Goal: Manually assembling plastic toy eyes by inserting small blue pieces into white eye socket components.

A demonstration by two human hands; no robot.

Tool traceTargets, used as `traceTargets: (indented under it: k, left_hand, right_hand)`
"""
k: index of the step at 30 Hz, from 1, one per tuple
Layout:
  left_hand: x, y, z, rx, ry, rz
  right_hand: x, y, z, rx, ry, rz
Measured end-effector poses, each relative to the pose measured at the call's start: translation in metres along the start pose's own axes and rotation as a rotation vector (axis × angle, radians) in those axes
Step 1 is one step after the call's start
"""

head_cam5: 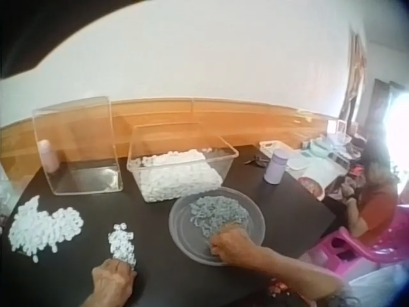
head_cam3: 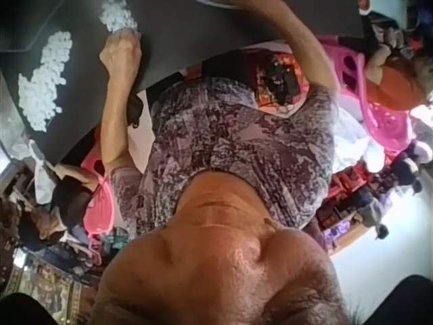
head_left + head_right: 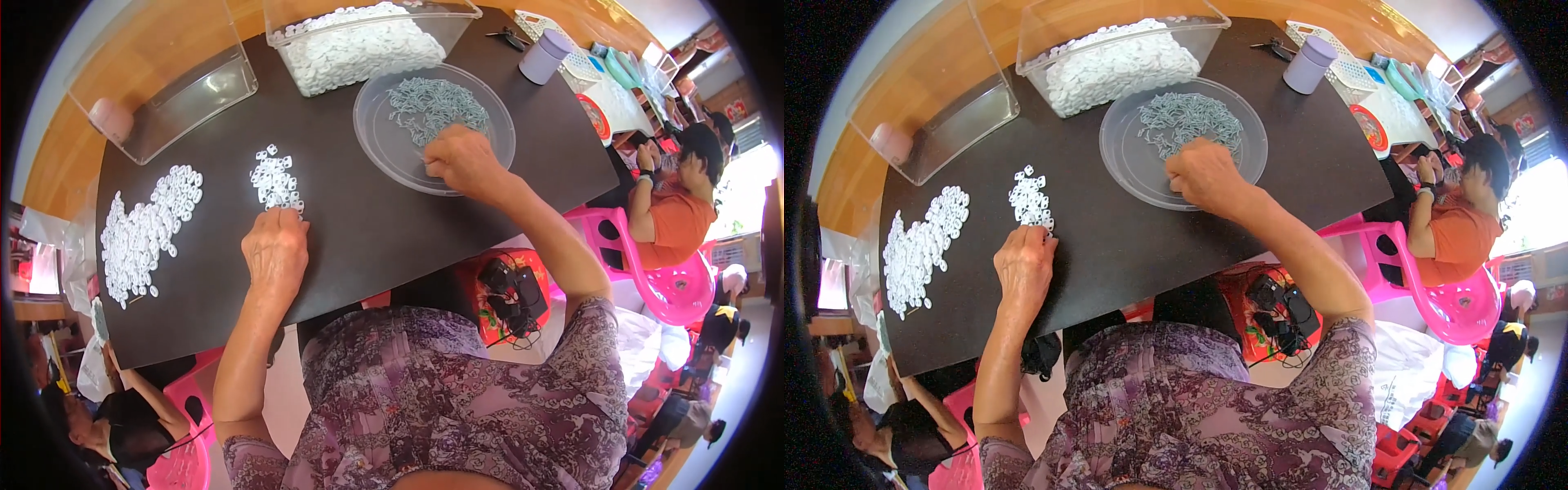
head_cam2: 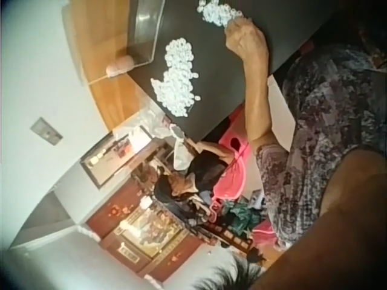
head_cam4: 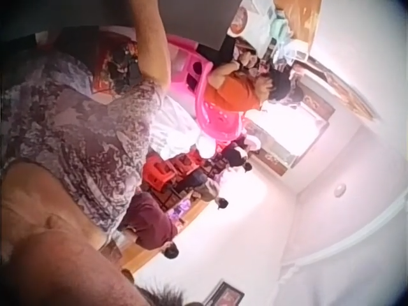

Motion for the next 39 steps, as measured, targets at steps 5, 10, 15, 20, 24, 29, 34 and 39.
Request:
traceTargets:
  k: [5, 10, 15, 20, 24, 29, 34, 39]
  left_hand:
    - [0.003, -0.003, 0.005, -0.120, -0.082, 0.024]
    - [0.001, 0.001, 0.016, -0.173, -0.214, 0.068]
    - [0.006, -0.001, 0.009, -0.088, -0.114, 0.027]
    - [0.005, -0.005, 0.015, -0.124, -0.178, 0.024]
    - [-0.007, -0.008, 0.033, -0.345, -0.545, 0.028]
    - [-0.011, -0.010, 0.030, -0.652, -0.779, -0.048]
    - [-0.021, -0.012, 0.026, -0.825, -0.912, -0.072]
    - [-0.034, -0.013, 0.021, -0.974, -1.010, -0.091]
  right_hand:
    - [0.007, -0.007, -0.002, -0.072, 0.002, -0.092]
    - [0.005, -0.010, -0.007, 0.117, 0.033, -0.028]
    - [0.000, -0.004, -0.007, 0.250, 0.070, 0.025]
    - [0.013, 0.004, 0.003, 0.266, -0.005, 0.044]
    - [0.033, 0.015, 0.016, 0.283, -0.054, 0.041]
    - [0.039, 0.036, 0.028, 0.155, -0.132, 0.148]
    - [0.040, 0.038, 0.043, 0.078, -0.260, 0.030]
    - [0.043, 0.038, 0.062, -0.080, -0.375, 0.131]
Point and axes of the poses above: each hand's wrist, its own x-axis towards the middle knuckle, its own y-axis out of the palm, z = x × y, the point moved 9 cm from there along x, towards the middle knuckle, and after that the axes turned 11 degrees about -z, right-handed, at the moved point
